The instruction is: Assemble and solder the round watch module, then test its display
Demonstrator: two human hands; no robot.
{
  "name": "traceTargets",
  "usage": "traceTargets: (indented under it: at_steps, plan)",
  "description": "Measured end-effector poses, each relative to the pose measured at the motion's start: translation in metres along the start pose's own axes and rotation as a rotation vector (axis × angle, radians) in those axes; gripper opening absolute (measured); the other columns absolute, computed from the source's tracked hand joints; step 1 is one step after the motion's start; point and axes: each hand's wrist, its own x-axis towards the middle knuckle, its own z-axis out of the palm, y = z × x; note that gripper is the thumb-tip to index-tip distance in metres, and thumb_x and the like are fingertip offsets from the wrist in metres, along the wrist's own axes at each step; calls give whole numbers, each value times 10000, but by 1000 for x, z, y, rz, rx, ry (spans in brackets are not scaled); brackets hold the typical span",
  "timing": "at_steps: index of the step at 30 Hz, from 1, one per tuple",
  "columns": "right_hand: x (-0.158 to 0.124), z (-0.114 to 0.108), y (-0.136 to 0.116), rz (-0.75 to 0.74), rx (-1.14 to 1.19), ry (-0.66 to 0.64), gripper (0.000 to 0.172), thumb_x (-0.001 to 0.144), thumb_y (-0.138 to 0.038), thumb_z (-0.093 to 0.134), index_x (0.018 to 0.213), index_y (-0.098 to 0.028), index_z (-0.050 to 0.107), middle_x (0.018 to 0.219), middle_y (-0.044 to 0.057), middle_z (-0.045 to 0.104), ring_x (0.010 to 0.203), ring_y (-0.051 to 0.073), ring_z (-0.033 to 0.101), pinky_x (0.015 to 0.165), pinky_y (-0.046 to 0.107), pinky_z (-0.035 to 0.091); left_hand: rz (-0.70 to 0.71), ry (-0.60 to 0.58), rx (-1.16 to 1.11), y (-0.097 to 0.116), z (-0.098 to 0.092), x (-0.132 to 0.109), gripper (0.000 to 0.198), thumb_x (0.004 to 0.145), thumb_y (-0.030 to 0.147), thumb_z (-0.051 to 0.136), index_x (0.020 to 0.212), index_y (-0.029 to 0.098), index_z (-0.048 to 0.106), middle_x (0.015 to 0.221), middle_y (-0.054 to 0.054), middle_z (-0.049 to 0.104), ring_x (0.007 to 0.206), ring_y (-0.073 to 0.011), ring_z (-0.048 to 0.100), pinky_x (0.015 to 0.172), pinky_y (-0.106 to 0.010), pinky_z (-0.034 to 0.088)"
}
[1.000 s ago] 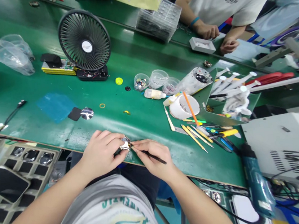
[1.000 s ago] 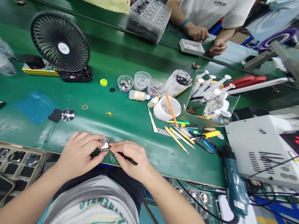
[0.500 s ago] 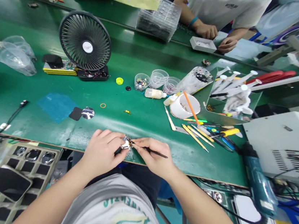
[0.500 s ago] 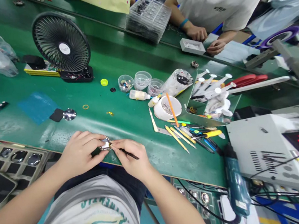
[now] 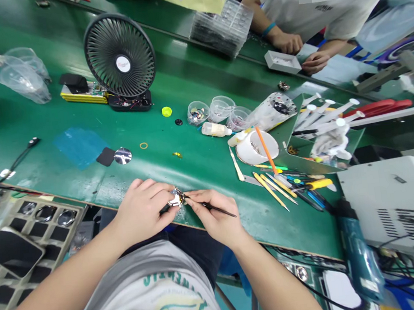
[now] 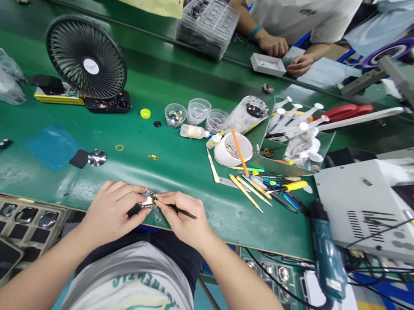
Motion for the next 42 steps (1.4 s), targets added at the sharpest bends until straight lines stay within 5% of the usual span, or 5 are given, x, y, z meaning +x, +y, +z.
traceTargets:
  at_steps: [10,15,28,42]
  plan:
    - [-3,-6,11,126,88,-33,119,890,-168,767,970,-243,723,1015,62,815,911,203,794,833,335,651,-23,-10,-4,0,2,-1,160,1014,349,598,962,225,685,1141,-15,788,936,-232,654,774,-418,362]
    - [3,-6,8,58,25,-99,127,920,-146,742,984,-255,734,1028,47,818,929,185,789,855,317,641,-24,8,-7,1,1,-1,154,1011,344,606,965,221,687,1136,-19,790,941,-234,655,775,-416,361]
    - [4,1,7,187,116,-25,23,911,-238,779,922,-248,761,961,50,828,867,197,793,811,320,648,-14,-16,-22,-1,1,0,178,1022,351,590,938,222,679,1130,-8,787,924,-228,643,759,-424,354]
    - [26,11,1,477,185,84,310,778,-467,881,818,-202,725,745,35,763,615,159,683,579,273,582,-24,-72,-6,-1,-1,0,205,1036,366,559,1106,254,716,1129,-19,778,931,-229,637,759,-414,354]
